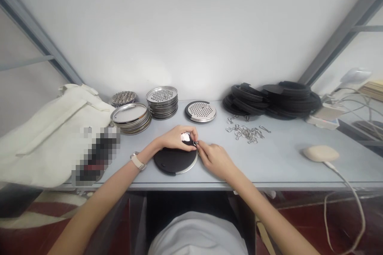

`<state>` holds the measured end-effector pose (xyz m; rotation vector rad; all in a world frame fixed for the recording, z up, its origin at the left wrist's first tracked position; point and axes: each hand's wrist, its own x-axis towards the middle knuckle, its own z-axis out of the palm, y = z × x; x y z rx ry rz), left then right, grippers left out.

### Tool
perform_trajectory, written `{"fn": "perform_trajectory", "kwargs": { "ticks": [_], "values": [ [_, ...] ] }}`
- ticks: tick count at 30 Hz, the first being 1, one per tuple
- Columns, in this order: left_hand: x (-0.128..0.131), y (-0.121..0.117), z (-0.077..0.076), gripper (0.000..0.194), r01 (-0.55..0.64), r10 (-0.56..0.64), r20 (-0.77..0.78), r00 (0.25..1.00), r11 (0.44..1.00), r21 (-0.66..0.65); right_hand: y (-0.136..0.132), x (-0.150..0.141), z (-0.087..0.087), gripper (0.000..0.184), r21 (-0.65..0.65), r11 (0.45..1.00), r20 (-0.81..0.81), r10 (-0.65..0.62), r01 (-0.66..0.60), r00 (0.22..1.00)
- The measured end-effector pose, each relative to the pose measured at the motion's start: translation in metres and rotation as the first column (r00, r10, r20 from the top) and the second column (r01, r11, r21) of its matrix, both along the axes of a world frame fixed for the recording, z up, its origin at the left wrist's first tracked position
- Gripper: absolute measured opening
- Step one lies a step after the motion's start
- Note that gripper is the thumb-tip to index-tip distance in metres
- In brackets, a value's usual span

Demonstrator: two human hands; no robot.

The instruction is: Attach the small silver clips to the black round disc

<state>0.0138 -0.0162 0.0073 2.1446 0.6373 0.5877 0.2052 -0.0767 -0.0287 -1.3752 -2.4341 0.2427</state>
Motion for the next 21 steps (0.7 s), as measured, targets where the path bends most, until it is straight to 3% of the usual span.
{"fn": "perform_trajectory", "kwargs": {
  "ticks": [21],
  "values": [
    [-0.0017, 0.0009, -0.0012, 0.022, 0.017, -0.017, 0.0, 1.0, 1.0, 0.014, -0.0001, -0.0001, -0.0001, 0.029, 0.007, 1.0, 0.002, -0.01, 0.01, 1.0]
  ]
}}
